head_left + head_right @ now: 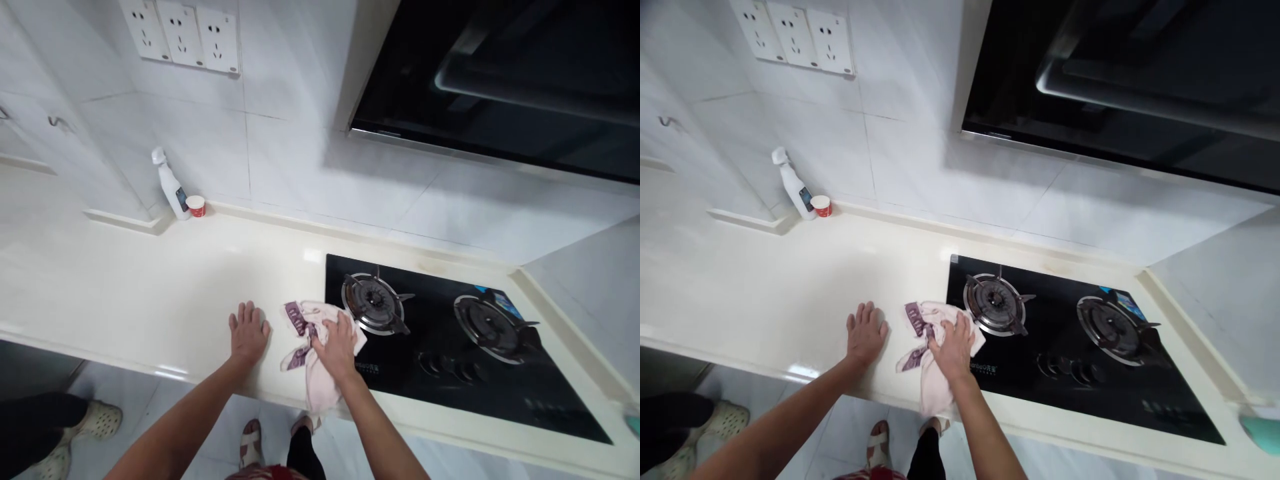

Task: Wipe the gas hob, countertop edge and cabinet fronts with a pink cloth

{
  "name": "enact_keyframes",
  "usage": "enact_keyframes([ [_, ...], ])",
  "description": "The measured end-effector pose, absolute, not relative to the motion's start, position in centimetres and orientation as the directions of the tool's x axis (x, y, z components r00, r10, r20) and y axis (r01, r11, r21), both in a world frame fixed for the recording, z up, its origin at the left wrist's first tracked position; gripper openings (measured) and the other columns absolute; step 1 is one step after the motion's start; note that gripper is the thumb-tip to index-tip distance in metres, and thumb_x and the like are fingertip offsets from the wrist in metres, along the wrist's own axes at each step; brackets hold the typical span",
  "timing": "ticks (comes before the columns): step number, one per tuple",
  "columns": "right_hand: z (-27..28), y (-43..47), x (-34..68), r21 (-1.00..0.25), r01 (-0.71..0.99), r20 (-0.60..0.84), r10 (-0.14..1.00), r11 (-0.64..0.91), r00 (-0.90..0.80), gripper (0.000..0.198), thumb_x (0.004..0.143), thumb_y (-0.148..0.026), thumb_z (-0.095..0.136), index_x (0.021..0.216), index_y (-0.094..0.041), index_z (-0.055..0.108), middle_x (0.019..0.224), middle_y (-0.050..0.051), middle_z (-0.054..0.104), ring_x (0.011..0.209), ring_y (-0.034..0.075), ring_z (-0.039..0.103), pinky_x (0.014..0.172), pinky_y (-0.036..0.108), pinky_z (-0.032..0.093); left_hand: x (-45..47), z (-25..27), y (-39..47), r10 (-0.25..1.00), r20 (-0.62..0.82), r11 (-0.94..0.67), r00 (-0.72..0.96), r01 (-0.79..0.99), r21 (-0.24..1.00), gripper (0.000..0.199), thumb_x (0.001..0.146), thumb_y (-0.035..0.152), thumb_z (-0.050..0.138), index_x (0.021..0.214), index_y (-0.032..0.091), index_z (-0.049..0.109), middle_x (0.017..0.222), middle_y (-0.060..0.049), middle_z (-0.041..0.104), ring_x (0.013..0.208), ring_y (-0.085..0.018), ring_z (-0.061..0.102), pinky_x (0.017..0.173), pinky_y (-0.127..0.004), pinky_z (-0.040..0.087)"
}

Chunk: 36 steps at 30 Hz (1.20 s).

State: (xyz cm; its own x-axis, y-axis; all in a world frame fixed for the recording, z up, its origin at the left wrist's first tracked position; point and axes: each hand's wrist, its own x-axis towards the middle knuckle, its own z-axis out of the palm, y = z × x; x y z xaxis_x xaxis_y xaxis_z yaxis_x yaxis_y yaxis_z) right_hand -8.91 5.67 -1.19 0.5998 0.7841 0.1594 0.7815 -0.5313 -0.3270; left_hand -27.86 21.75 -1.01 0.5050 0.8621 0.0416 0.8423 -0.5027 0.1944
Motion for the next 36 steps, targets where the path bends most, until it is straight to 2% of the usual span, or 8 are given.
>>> enact_keyframes([
  [8, -1.3, 13.5, -2.8, -0.392, 0.79, 0.084, 0.837, -0.47, 0.54, 0.039, 0.087, -0.032, 0.056, 0.121, -0.013, 0.059, 0.161, 0.02, 0.031, 0.151, 0.032, 0.018, 0.119, 0.056, 0.018, -27.8, -0.7, 21.5, 0.865, 0.026, -0.497, 0.5, 0.851, 0.172, 0.047, 0.096, 0.035, 0.042, 0.135, 0.013, 0.058, 0.159, -0.016, 0.039, 0.151, -0.036, 0.027, 0.121, -0.059, 0.021],
  [12, -1.2, 15.4, -3.0, -0.348, 0.797, 0.097, 0.827, -0.493, 0.553, 0.046, 0.089, -0.031, 0.054, 0.13, -0.012, 0.057, 0.159, 0.021, 0.033, 0.151, 0.035, 0.018, 0.117, 0.059, 0.016, -27.8, -0.4, 21.4, 0.865, -0.003, -0.493, 0.501, 0.851, 0.18, 0.047, 0.097, 0.034, 0.041, 0.137, 0.014, 0.057, 0.161, -0.015, 0.037, 0.151, -0.035, 0.025, 0.122, -0.059, 0.02],
  [16, -1.0, 14.9, -6.6, -0.298, 0.865, 0.106, 0.886, -0.404, 0.45, 0.045, 0.089, -0.032, 0.056, 0.129, -0.012, 0.058, 0.152, 0.022, 0.043, 0.147, 0.036, 0.026, 0.117, 0.059, 0.015, -27.9, -0.4, 21.4, 0.866, 0.002, -0.492, 0.5, 0.852, 0.178, 0.047, 0.098, 0.035, 0.04, 0.137, 0.014, 0.057, 0.161, -0.015, 0.037, 0.152, -0.035, 0.025, 0.121, -0.059, 0.02],
  [26, -0.9, 3.5, -16.2, -0.441, 0.844, 0.201, 0.883, -0.306, 0.425, 0.027, 0.078, -0.03, 0.067, 0.103, -0.02, 0.061, 0.116, 0.013, 0.062, 0.11, 0.03, 0.052, 0.101, 0.048, 0.037, -28.0, -0.4, 21.4, 0.859, 0.07, -0.51, 0.506, 0.843, 0.169, 0.044, 0.099, 0.035, 0.036, 0.13, 0.014, 0.06, 0.158, -0.015, 0.041, 0.15, -0.035, 0.028, 0.119, -0.058, 0.024],
  [29, -0.9, 0.5, -17.8, -0.6, 0.74, 0.148, 0.866, -0.305, 0.478, 0.023, 0.074, -0.033, 0.068, 0.092, -0.022, 0.059, 0.095, 0.007, 0.065, 0.094, 0.027, 0.059, 0.092, 0.044, 0.044, -28.0, -0.6, 21.4, 0.856, 0.088, -0.517, 0.509, 0.84, 0.165, 0.045, 0.099, 0.035, 0.036, 0.131, 0.014, 0.059, 0.158, -0.015, 0.041, 0.149, -0.035, 0.028, 0.119, -0.058, 0.024],
  [32, 0.4, -2.1, -17.8, -0.825, 0.427, -0.047, 0.797, -0.371, 0.602, 0.024, 0.079, -0.039, 0.064, 0.096, -0.024, 0.057, 0.085, 0.002, 0.067, 0.08, 0.021, 0.063, 0.077, 0.034, 0.051, -27.9, -0.8, 21.6, 0.857, 0.082, -0.515, 0.508, 0.842, 0.164, 0.044, 0.099, 0.035, 0.036, 0.13, 0.015, 0.06, 0.158, -0.015, 0.041, 0.149, -0.035, 0.029, 0.119, -0.058, 0.024],
  [34, 2.2, -3.8, -16.6, -0.886, 0.224, -0.165, 0.728, -0.406, 0.665, 0.027, 0.085, -0.045, 0.059, 0.101, -0.024, 0.058, 0.087, 0.002, 0.069, 0.078, 0.02, 0.064, 0.073, 0.031, 0.052, -27.9, -0.9, 21.7, 0.861, 0.069, -0.507, 0.503, 0.846, 0.164, 0.044, 0.098, 0.035, 0.037, 0.13, 0.015, 0.06, 0.158, -0.015, 0.041, 0.149, -0.035, 0.029, 0.119, -0.058, 0.025],
  [36, 4.0, -5.8, -14.4, -0.887, 0.148, -0.214, 0.674, -0.437, 0.707, 0.034, 0.088, -0.052, 0.056, 0.106, -0.024, 0.061, 0.091, 0.003, 0.07, 0.082, 0.021, 0.065, 0.075, 0.032, 0.053, -27.9, -0.8, 21.8, 0.863, 0.056, -0.503, 0.502, 0.848, 0.165, 0.045, 0.098, 0.035, 0.037, 0.131, 0.014, 0.06, 0.158, -0.016, 0.041, 0.15, -0.035, 0.029, 0.119, -0.058, 0.025],
])
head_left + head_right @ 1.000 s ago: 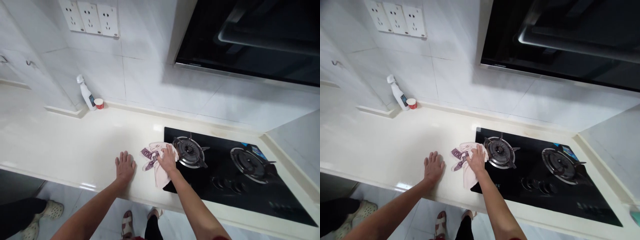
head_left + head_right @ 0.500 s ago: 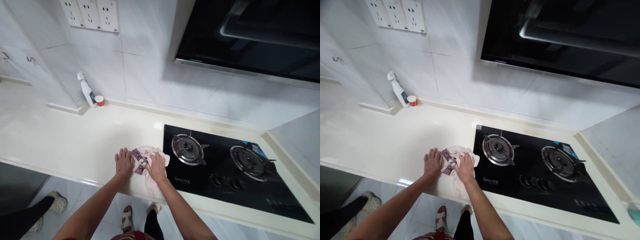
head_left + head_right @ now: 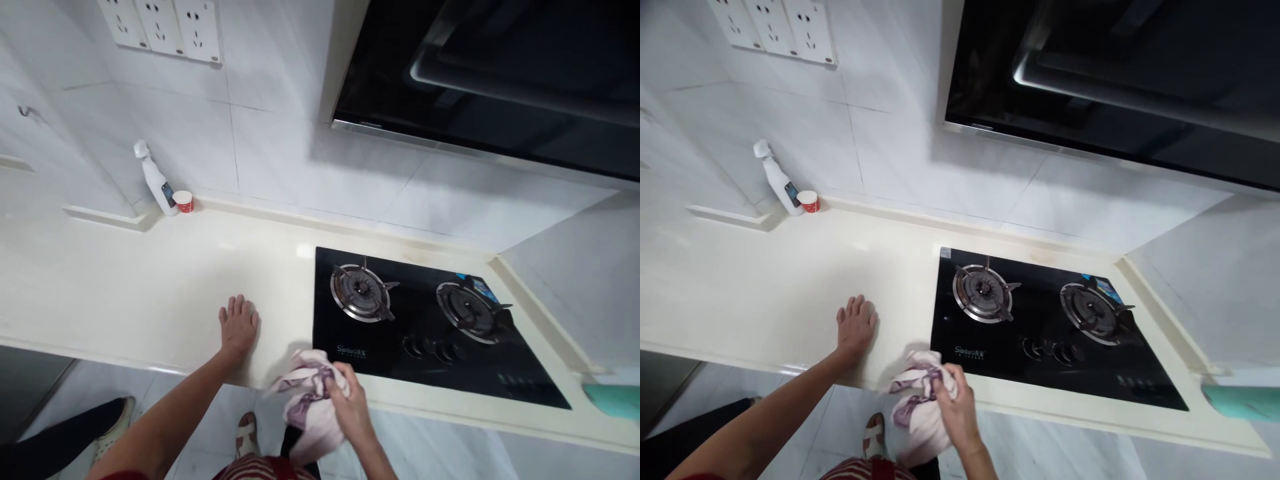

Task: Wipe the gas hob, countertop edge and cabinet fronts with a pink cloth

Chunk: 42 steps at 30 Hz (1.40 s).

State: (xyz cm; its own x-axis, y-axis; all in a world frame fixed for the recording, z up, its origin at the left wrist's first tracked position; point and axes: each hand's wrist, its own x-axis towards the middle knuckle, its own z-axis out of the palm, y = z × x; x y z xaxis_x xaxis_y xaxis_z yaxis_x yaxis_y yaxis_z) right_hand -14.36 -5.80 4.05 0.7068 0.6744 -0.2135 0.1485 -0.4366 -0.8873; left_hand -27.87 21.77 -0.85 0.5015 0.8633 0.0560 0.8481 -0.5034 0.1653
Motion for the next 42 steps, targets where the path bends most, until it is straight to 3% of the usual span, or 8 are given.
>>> enact_keyframes([
  [7, 3.1, -10.3, -3.4, -0.635, 0.497, 0.157, 0.531, -0.592, 0.833, 0.059, 0.085, -0.065, 0.052, 0.12, -0.021, 0.068, 0.14, 0.018, 0.049, 0.131, 0.035, 0.046, 0.105, 0.05, 0.041, -27.8, -0.9, 21.9, 0.865, 0.023, -0.497, 0.502, 0.849, 0.177, 0.047, 0.098, 0.034, 0.036, 0.134, 0.013, 0.058, 0.159, -0.016, 0.04, 0.15, -0.035, 0.027, 0.12, -0.059, 0.023],
  [13, -0.4, -5.4, -6.1, -0.277, 0.65, 0.043, 0.667, -0.707, 0.744, 0.051, 0.086, -0.054, 0.057, 0.132, -0.031, 0.063, 0.145, 0.011, 0.049, 0.126, 0.039, 0.043, 0.096, 0.059, 0.04, -27.8, -1.1, 21.8, 0.863, 0.039, -0.503, 0.503, 0.852, 0.141, 0.045, 0.099, 0.035, 0.036, 0.131, 0.014, 0.06, 0.158, -0.015, 0.041, 0.15, -0.035, 0.028, 0.119, -0.059, 0.024],
  [18, -0.6, 1.0, -12.2, -0.479, 0.805, 0.19, 0.855, -0.348, 0.483, 0.036, 0.079, -0.025, 0.061, 0.115, -0.025, 0.068, 0.128, 0.009, 0.057, 0.115, 0.029, 0.048, 0.099, 0.046, 0.04, -27.9, -1.2, 21.8, 0.863, 0.056, -0.504, 0.501, 0.852, 0.138, 0.045, 0.099, 0.034, 0.037, 0.132, 0.015, 0.06, 0.158, -0.015, 0.04, 0.15, -0.035, 0.028, 0.119, -0.059, 0.024],
  [24, 2.6, 13.0, -7.7, -0.731, 0.671, 0.384, 0.737, -0.124, 0.556, 0.025, 0.08, -0.021, 0.057, 0.103, -0.022, 0.066, 0.11, 0.007, 0.06, 0.105, 0.022, 0.052, 0.096, 0.037, 0.044, -28.2, -1.4, 21.7, 0.855, 0.091, -0.518, 0.51, 0.847, 0.123, 0.045, 0.1, 0.033, 0.038, 0.134, 0.014, 0.06, 0.157, -0.015, 0.043, 0.149, -0.034, 0.03, 0.119, -0.058, 0.024],
  [27, 5.3, 19.5, -2.0, -0.664, 0.699, 0.378, 0.687, -0.265, 0.62, 0.031, 0.085, -0.026, 0.058, 0.114, -0.021, 0.065, 0.127, 0.01, 0.055, 0.119, 0.025, 0.047, 0.104, 0.042, 0.039, -28.2, -1.4, 21.7, 0.86, 0.104, -0.509, 0.499, 0.853, 0.116, 0.045, 0.1, 0.033, 0.038, 0.133, 0.014, 0.061, 0.157, -0.015, 0.043, 0.149, -0.034, 0.031, 0.119, -0.058, 0.024],
  [32, 5.2, 25.6, 4.9, -0.53, 0.561, 0.068, 0.628, -0.635, 0.775, 0.042, 0.092, -0.028, 0.053, 0.134, -0.023, 0.058, 0.156, 0.016, 0.032, 0.14, 0.035, 0.03, 0.108, 0.058, 0.031, -28.2, -1.5, 21.8, 0.876, 0.091, -0.483, 0.475, 0.866, 0.129, 0.046, 0.099, 0.034, 0.039, 0.134, 0.015, 0.062, 0.157, -0.014, 0.043, 0.149, -0.032, 0.031, 0.121, -0.056, 0.022],
  [36, 2.4, 26.5, 5.3, -0.477, 0.512, -0.044, 0.602, -0.714, 0.798, 0.054, 0.09, -0.039, 0.061, 0.138, -0.015, 0.054, 0.157, 0.023, 0.027, 0.141, 0.048, 0.02, 0.105, 0.074, 0.019, -28.3, -1.7, 21.8, 0.88, 0.082, -0.474, 0.467, 0.871, 0.125, 0.046, 0.098, 0.034, 0.039, 0.134, 0.016, 0.062, 0.157, -0.013, 0.043, 0.15, -0.031, 0.03, 0.122, -0.054, 0.02],
  [42, 1.3, 24.3, 1.3, -0.406, 0.613, -0.028, 0.68, -0.677, 0.732, 0.054, 0.091, -0.041, 0.061, 0.14, -0.019, 0.053, 0.157, 0.021, 0.03, 0.144, 0.045, 0.018, 0.11, 0.067, 0.017, -28.3, -1.7, 21.9, 0.879, 0.085, -0.476, 0.468, 0.87, 0.127, 0.047, 0.099, 0.036, 0.038, 0.134, 0.016, 0.062, 0.157, -0.013, 0.043, 0.15, -0.031, 0.029, 0.122, -0.054, 0.02],
])
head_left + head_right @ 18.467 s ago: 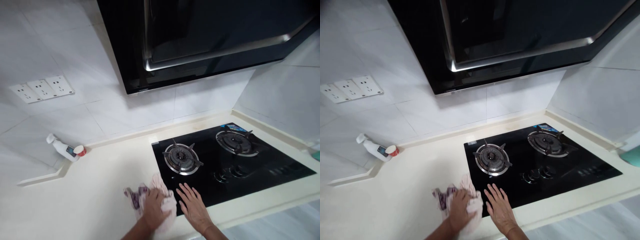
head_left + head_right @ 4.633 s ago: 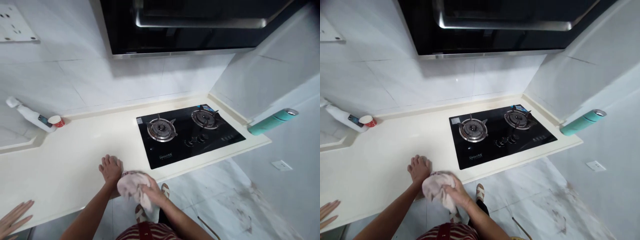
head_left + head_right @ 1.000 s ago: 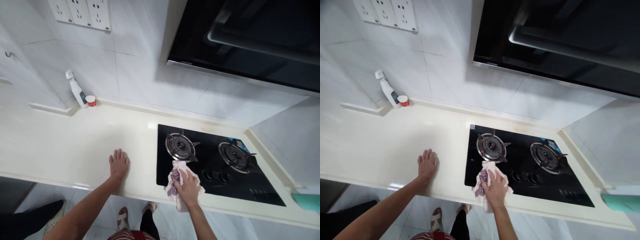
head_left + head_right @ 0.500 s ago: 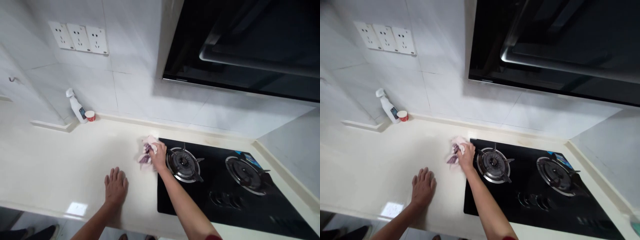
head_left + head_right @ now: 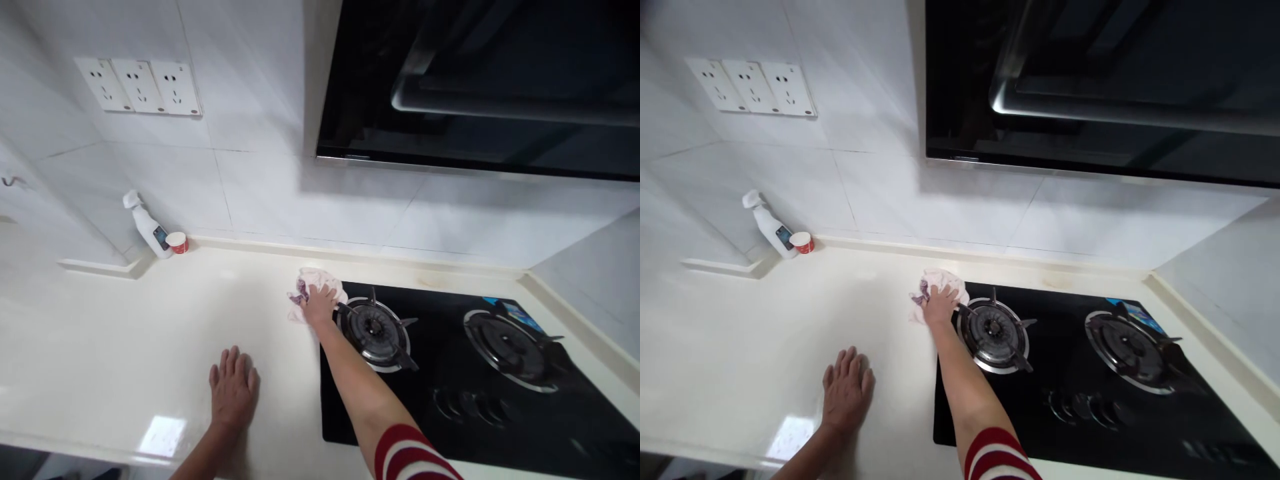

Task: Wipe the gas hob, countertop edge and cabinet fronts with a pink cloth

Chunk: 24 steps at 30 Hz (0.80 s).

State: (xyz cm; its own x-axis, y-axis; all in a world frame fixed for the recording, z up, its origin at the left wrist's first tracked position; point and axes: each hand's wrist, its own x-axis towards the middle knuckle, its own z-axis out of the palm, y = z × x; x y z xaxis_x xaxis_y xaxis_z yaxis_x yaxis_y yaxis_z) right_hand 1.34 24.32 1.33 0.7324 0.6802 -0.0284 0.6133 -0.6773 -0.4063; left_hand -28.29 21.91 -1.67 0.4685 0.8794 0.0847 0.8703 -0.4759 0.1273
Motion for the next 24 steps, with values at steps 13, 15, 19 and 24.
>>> enact_keyframes([
  [13, -0.6, 8.2, -9.0, -0.324, 0.751, 0.126, 0.761, -0.575, 0.637, 0.043, 0.09, -0.042, 0.059, 0.131, -0.029, 0.061, 0.145, 0.014, 0.046, 0.139, 0.038, 0.032, 0.105, 0.057, 0.032, -27.9, -0.8, 22.0, 0.864, 0.093, -0.503, 0.495, 0.856, 0.12, 0.048, 0.099, 0.036, 0.035, 0.134, 0.014, 0.059, 0.157, -0.015, 0.043, 0.149, -0.032, 0.029, 0.12, -0.055, 0.022],
  [15, -0.8, 4.4, -9.9, -0.304, 0.734, 0.181, 0.719, -0.608, 0.671, 0.041, 0.09, -0.043, 0.059, 0.127, -0.027, 0.062, 0.137, 0.014, 0.051, 0.131, 0.036, 0.038, 0.101, 0.054, 0.035, -27.9, -0.6, 22.0, 0.864, 0.09, -0.503, 0.496, 0.856, 0.118, 0.048, 0.099, 0.037, 0.034, 0.134, 0.014, 0.059, 0.157, -0.015, 0.043, 0.149, -0.032, 0.029, 0.119, -0.055, 0.023],
  [19, -1.4, -3.7, -10.0, -0.296, 0.625, 0.263, 0.568, -0.722, 0.78, 0.034, 0.089, -0.039, 0.059, 0.118, -0.022, 0.066, 0.122, 0.014, 0.056, 0.114, 0.031, 0.046, 0.093, 0.046, 0.039, -27.7, -0.3, 22.1, 0.855, 0.098, -0.518, 0.509, 0.848, 0.114, 0.046, 0.099, 0.037, 0.034, 0.13, 0.015, 0.06, 0.156, -0.015, 0.043, 0.148, -0.033, 0.029, 0.118, -0.056, 0.025],
  [24, -2.3, -13.9, -9.9, -0.261, 0.512, 0.181, 0.479, -0.819, 0.859, 0.033, 0.085, -0.034, 0.058, 0.115, -0.021, 0.065, 0.114, 0.012, 0.059, 0.101, 0.027, 0.052, 0.086, 0.038, 0.043, -27.6, -0.6, 22.6, 0.848, 0.08, -0.53, 0.524, 0.84, 0.115, 0.047, 0.098, 0.037, 0.035, 0.13, 0.013, 0.059, 0.156, -0.016, 0.043, 0.148, -0.034, 0.029, 0.116, -0.057, 0.026],
])
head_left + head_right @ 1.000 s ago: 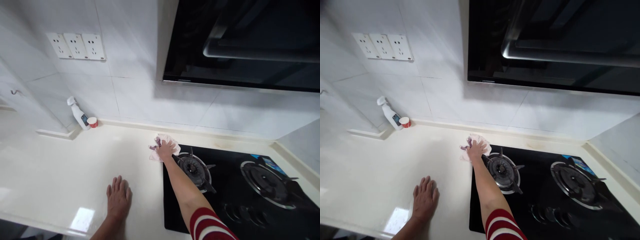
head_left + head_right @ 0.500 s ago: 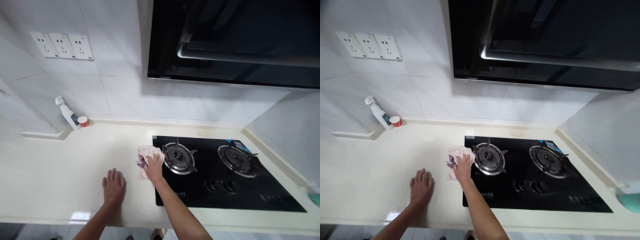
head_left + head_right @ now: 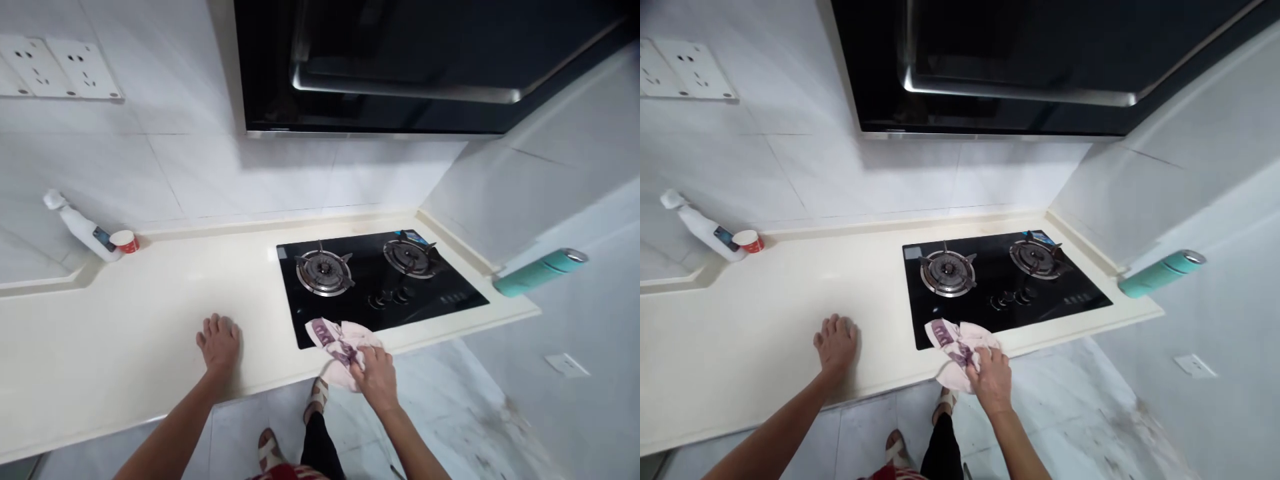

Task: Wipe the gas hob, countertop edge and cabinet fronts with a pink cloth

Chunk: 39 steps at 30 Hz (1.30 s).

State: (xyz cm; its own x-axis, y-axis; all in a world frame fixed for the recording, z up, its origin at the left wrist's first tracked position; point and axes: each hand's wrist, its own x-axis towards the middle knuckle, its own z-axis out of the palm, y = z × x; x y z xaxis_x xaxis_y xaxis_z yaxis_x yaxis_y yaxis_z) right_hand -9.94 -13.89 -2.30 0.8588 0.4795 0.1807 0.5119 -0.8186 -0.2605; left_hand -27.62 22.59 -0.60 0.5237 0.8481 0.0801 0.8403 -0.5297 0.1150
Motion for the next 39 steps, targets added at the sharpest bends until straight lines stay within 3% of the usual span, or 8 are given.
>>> enact_keyframes([
  [7, -1.9, -26.3, -12.0, -0.296, 0.172, -0.264, 0.253, -0.94, 0.931, 0.032, 0.081, -0.041, 0.056, 0.105, -0.024, 0.066, 0.09, 0.008, 0.066, 0.082, 0.025, 0.066, 0.078, 0.037, 0.048, -27.6, -0.2, 22.6, 0.828, 0.121, -0.559, 0.548, 0.822, 0.11, 0.047, 0.098, 0.037, 0.033, 0.125, 0.011, 0.062, 0.154, -0.018, 0.045, 0.146, -0.036, 0.031, 0.113, -0.058, 0.03],
  [12, 2.3, -29.9, -9.5, -0.573, 0.008, -0.074, 0.061, -0.819, 0.995, 0.052, 0.081, -0.068, 0.049, 0.1, -0.023, 0.065, 0.092, 0.011, 0.07, 0.089, 0.029, 0.067, 0.081, 0.041, 0.052, -27.4, 0.5, 22.4, 0.831, 0.105, -0.556, 0.546, 0.823, 0.118, 0.049, 0.098, 0.037, 0.031, 0.126, 0.009, 0.061, 0.154, -0.021, 0.044, 0.147, -0.036, 0.03, 0.114, -0.058, 0.029],
  [18, 5.3, -22.6, -3.0, -0.488, 0.145, 0.137, 0.088, -0.861, 0.987, 0.071, 0.08, -0.07, 0.05, 0.124, -0.016, 0.064, 0.111, 0.019, 0.066, 0.113, 0.035, 0.059, 0.097, 0.048, 0.046, -27.5, -0.2, 22.7, 0.839, 0.085, -0.544, 0.538, 0.824, 0.158, 0.051, 0.099, 0.039, 0.029, 0.132, 0.013, 0.059, 0.158, -0.017, 0.04, 0.148, -0.035, 0.029, 0.115, -0.057, 0.027],
  [23, 2.0, -16.5, -0.6, -0.399, 0.108, 0.07, 0.087, -0.91, 0.994, 0.077, 0.083, -0.069, 0.047, 0.144, -0.022, 0.051, 0.149, 0.02, 0.044, 0.132, 0.039, 0.046, 0.103, 0.056, 0.039, -27.5, 0.0, 22.4, 0.85, 0.09, -0.526, 0.519, 0.839, 0.14, 0.053, 0.1, 0.041, 0.027, 0.132, 0.013, 0.058, 0.157, -0.016, 0.041, 0.149, -0.033, 0.027, 0.117, -0.055, 0.025],
  [26, -0.3, -15.1, 0.3, -0.358, 0.067, 0.005, 0.07, -0.931, 0.998, 0.073, 0.087, -0.069, 0.041, 0.142, -0.022, 0.051, 0.151, 0.02, 0.042, 0.136, 0.039, 0.043, 0.107, 0.057, 0.035, -27.3, 0.3, 22.2, 0.847, 0.105, -0.53, 0.521, 0.84, 0.116, 0.052, 0.1, 0.04, 0.027, 0.131, 0.013, 0.059, 0.156, -0.016, 0.043, 0.149, -0.032, 0.028, 0.117, -0.054, 0.025],
  [31, -2.1, -12.0, -0.5, -0.242, 0.245, 0.063, 0.237, -0.939, 0.97, 0.083, 0.083, -0.062, 0.054, 0.14, -0.002, 0.048, 0.15, 0.03, 0.039, 0.145, 0.043, 0.029, 0.115, 0.056, 0.023, -27.0, 0.2, 22.1, 0.852, 0.104, -0.522, 0.514, 0.848, 0.087, 0.049, 0.099, 0.039, 0.029, 0.128, 0.013, 0.059, 0.155, -0.017, 0.044, 0.148, -0.032, 0.029, 0.117, -0.054, 0.026],
  [35, -1.7, -8.8, -2.4, -0.225, 0.567, 0.066, 0.568, -0.792, 0.82, 0.067, 0.086, -0.05, 0.055, 0.139, -0.009, 0.051, 0.155, 0.023, 0.039, 0.149, 0.036, 0.025, 0.118, 0.051, 0.02, -27.0, 0.0, 22.0, 0.854, 0.114, -0.517, 0.508, 0.852, 0.076, 0.049, 0.099, 0.038, 0.03, 0.129, 0.013, 0.059, 0.155, -0.016, 0.044, 0.148, -0.032, 0.029, 0.117, -0.054, 0.025],
  [39, -0.3, -5.7, -2.0, -0.231, 0.655, 0.023, 0.669, -0.719, 0.743, 0.059, 0.085, -0.041, 0.056, 0.136, -0.011, 0.054, 0.158, 0.02, 0.036, 0.15, 0.033, 0.023, 0.12, 0.049, 0.017, -27.1, 0.0, 21.8, 0.857, 0.117, -0.513, 0.502, 0.854, 0.091, 0.048, 0.098, 0.038, 0.031, 0.129, 0.014, 0.058, 0.155, -0.015, 0.044, 0.148, -0.031, 0.029, 0.118, -0.053, 0.024],
])
